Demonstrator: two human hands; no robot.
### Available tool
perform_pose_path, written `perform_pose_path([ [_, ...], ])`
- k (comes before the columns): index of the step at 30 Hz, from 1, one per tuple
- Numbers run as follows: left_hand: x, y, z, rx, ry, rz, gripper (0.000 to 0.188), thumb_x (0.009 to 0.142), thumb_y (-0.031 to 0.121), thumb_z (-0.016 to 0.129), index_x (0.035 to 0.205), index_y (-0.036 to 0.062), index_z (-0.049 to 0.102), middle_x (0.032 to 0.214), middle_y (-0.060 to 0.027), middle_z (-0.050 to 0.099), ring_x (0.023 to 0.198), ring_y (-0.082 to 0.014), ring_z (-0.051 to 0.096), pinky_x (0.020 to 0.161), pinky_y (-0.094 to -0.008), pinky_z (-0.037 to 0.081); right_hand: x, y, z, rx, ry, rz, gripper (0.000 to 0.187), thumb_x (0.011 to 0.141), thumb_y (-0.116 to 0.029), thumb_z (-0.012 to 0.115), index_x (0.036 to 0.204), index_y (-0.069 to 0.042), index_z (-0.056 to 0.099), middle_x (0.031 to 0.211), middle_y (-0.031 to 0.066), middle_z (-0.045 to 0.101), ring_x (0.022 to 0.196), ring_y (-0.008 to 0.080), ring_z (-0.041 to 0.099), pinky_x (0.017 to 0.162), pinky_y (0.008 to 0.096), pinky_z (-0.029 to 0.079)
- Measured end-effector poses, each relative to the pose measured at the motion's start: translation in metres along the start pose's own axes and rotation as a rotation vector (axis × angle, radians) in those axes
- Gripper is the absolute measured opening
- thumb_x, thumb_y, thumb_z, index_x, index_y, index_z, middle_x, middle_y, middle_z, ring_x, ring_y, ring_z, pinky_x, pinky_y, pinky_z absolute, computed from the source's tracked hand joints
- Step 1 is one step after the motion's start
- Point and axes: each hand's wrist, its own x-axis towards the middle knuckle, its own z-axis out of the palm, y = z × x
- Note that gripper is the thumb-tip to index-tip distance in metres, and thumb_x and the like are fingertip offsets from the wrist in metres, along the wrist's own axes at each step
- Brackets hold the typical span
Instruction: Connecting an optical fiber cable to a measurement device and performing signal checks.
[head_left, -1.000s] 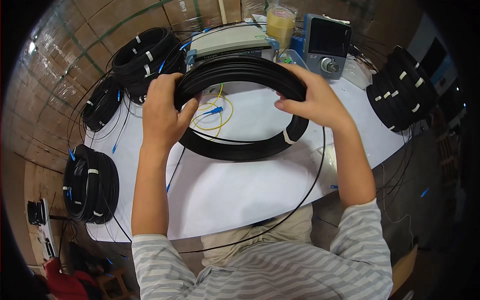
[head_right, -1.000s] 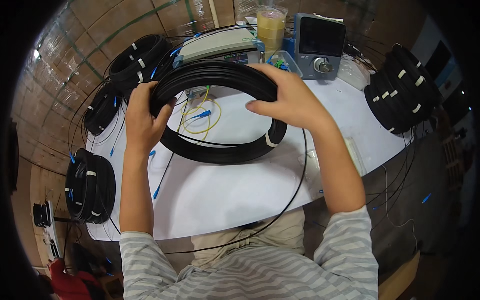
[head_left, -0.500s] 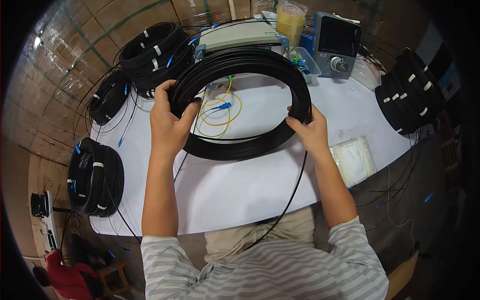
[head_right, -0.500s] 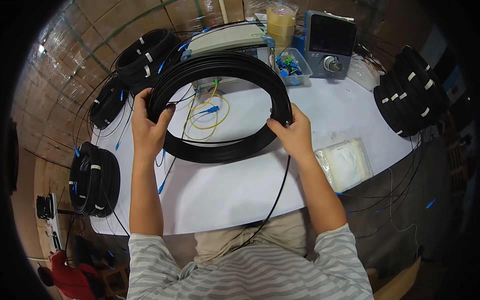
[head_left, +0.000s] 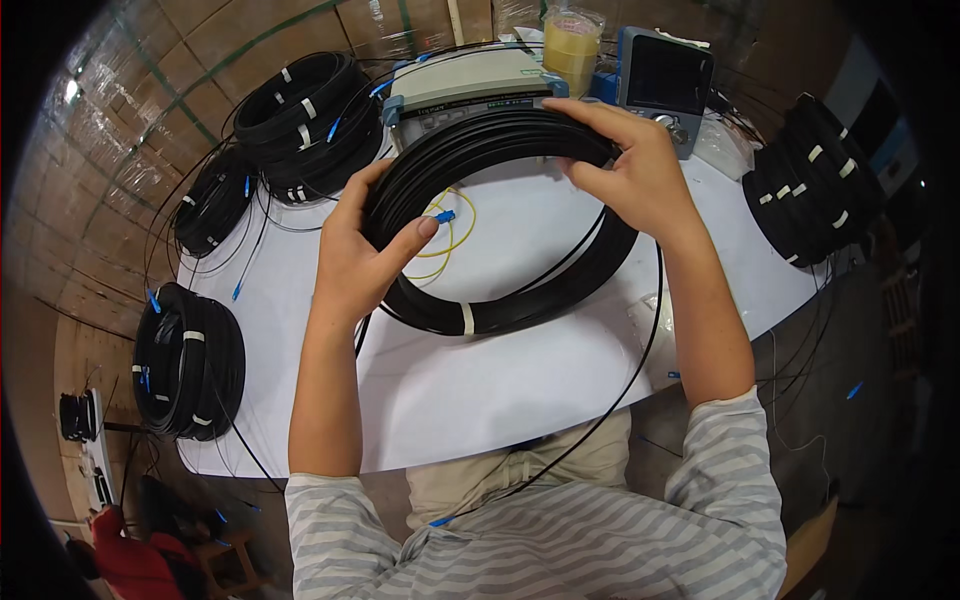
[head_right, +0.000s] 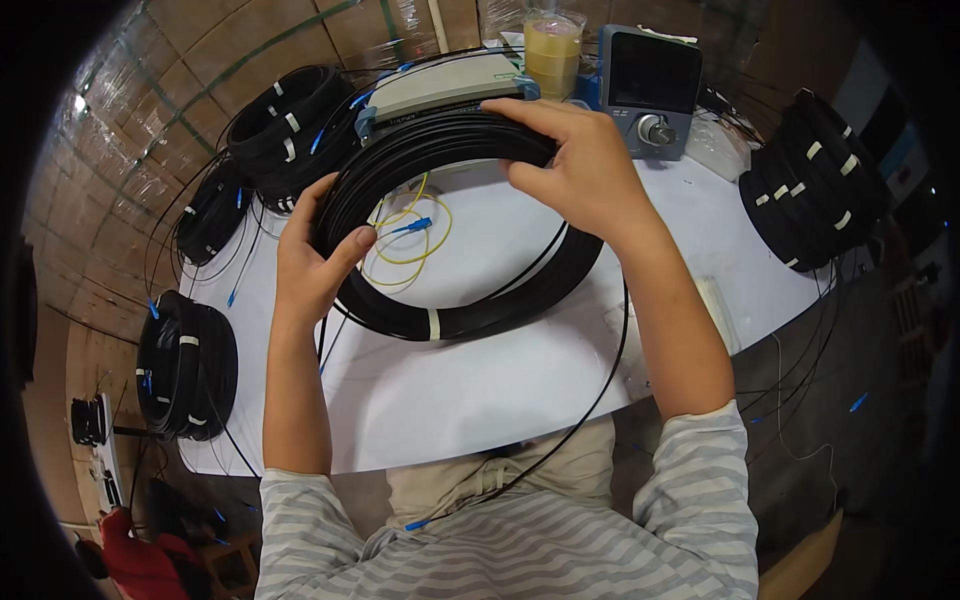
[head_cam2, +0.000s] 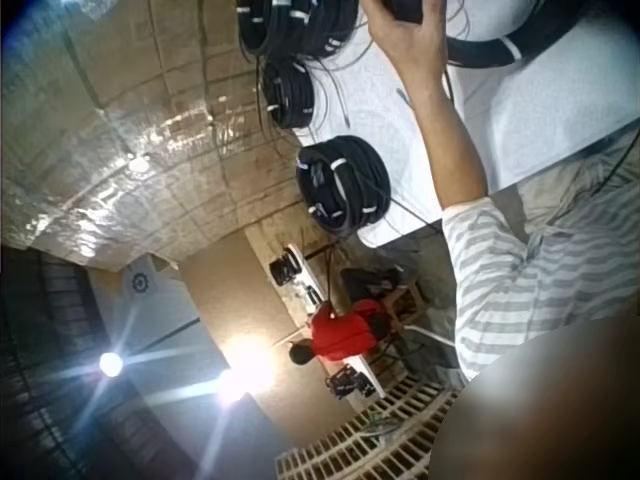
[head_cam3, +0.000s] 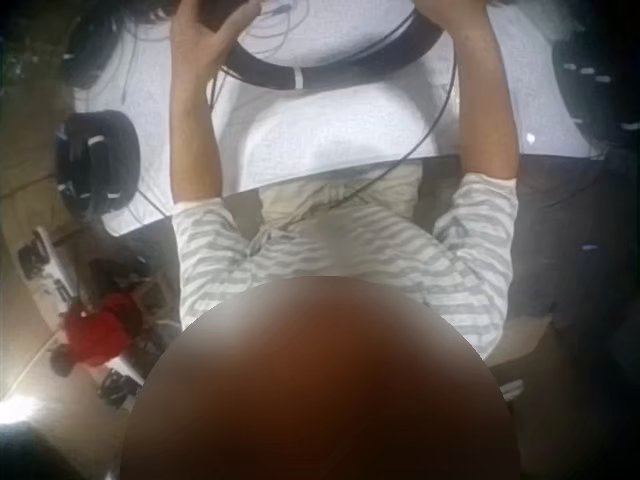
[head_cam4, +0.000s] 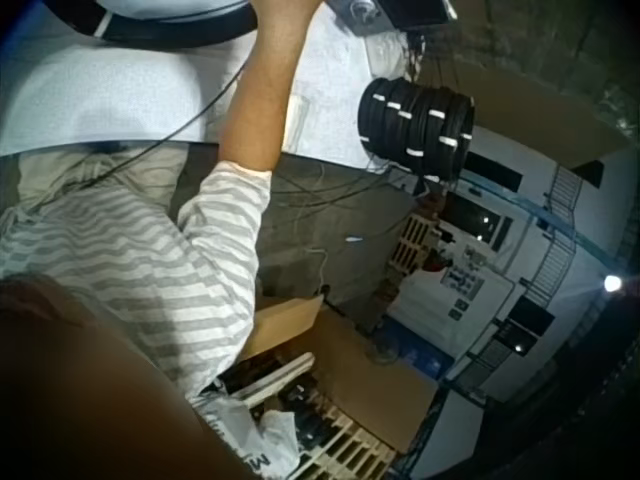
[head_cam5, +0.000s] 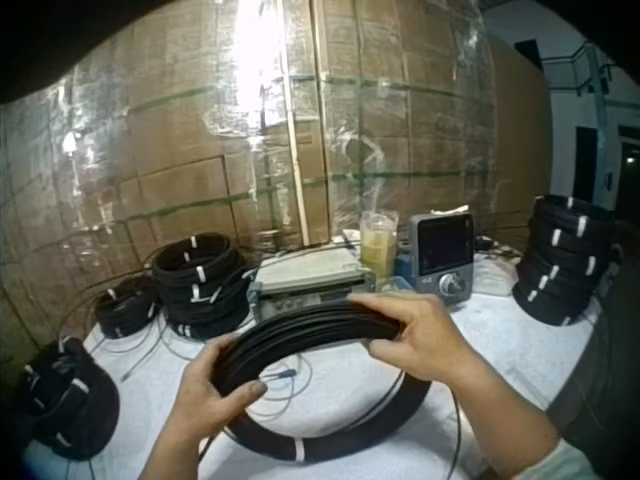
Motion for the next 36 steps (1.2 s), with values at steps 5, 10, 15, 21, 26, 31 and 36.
perform_pose_path([
  [5, 0.001, 0.0, -0.002, 0.02, -0.015, -0.063, 0.063, 0.077, 0.019, 0.081, 0.127, -0.0042, 0.052, 0.11, -0.0097, 0.065, 0.097, -0.0154, 0.062, 0.086, -0.0259, 0.049, -0.012, 0.01, 0.005, 0.197, -0.005, 0.164, 0.051, 0.076, -0.013, 0.075, 0.125, -0.006, 0.062, 0.098, 0.0065, 0.069, 0.085, 0.0125, 0.062, 0.076, 0.0263, 0.049],
  [10, -0.005, -0.015, -0.004, -0.037, 0.051, 0.021, 0.064, 0.075, 0.016, 0.081, 0.127, -0.0053, 0.051, 0.111, -0.0109, 0.064, 0.1, -0.0169, 0.062, 0.09, -0.0274, 0.048, -0.064, 0.051, 0.029, 0.377, 0.122, 0.424, 0.043, 0.078, -0.016, 0.078, 0.115, 0.0, 0.062, 0.099, 0.0039, 0.066, 0.091, 0.0119, 0.06, 0.084, 0.026, 0.047],
  [15, -0.014, -0.019, -0.008, -0.084, 0.081, 0.009, 0.063, 0.074, 0.015, 0.08, 0.126, -0.005, 0.05, 0.114, -0.0113, 0.063, 0.104, -0.0178, 0.06, 0.094, -0.0287, 0.046, -0.111, 0.071, 0.07, 0.773, 0.229, 0.588, 0.035, 0.083, -0.011, 0.072, 0.113, -0.002, 0.058, 0.099, 0.0053, 0.066, 0.091, 0.0138, 0.062, 0.086, 0.0292, 0.048],
  [21, -0.03, -0.013, -0.012, -0.055, 0.082, 0.036, 0.06, 0.075, 0.011, 0.078, 0.126, -0.0039, 0.049, 0.104, -0.0104, 0.064, 0.093, -0.014, 0.061, 0.083, -0.0263, 0.049, -0.104, 0.066, 0.066, 0.856, 0.222, 0.511, 0.03, 0.082, -0.009, 0.066, 0.109, -0.001, 0.056, 0.088, 0.0057, 0.063, 0.083, 0.015, 0.062, 0.078, 0.0301, 0.049],
  [26, -0.025, -0.018, -0.007, 0.058, 0.034, 0.133, 0.063, 0.074, 0.012, 0.08, 0.126, -0.0037, 0.049, 0.094, -0.0063, 0.064, 0.079, -0.0122, 0.06, 0.071, -0.0248, 0.049, -0.08, 0.057, 0.03, 0.436, 0.222, 0.343, 0.02, 0.078, -0.007, 0.066, 0.095, -0.001, 0.059, 0.079, 0.0027, 0.06, 0.074, 0.011, 0.057, 0.071, 0.0253, 0.046],
  [31, -0.021, 0.0, 0.005, 0.02, 0.03, 0.012, 0.053, 0.072, 0.002, 0.073, 0.122, -0.0028, 0.055, 0.095, -0.0069, 0.066, 0.082, -0.0115, 0.061, 0.075, -0.0252, 0.05, -0.042, 0.004, -0.007, 0.219, 0.043, 0.201, 0.044, 0.069, 0.001, 0.072, 0.112, 0.001, 0.061, 0.094, 0.0082, 0.068, 0.085, 0.0142, 0.063, 0.079, 0.027, 0.05],
  [36, -0.018, -0.005, 0.007, 0.05, 0.066, -0.045, 0.051, 0.073, 0.0, 0.071, 0.121, -0.0024, 0.055, 0.093, -0.0062, 0.067, 0.082, -0.0108, 0.061, 0.074, -0.025, 0.05, -0.045, 0.0, 0.0, 0.248, 0.048, 0.193, 0.048, 0.07, 0.001, 0.073, 0.116, 0.001, 0.06, 0.097, 0.0093, 0.068, 0.086, 0.0154, 0.064, 0.08, 0.0271, 0.05],
])
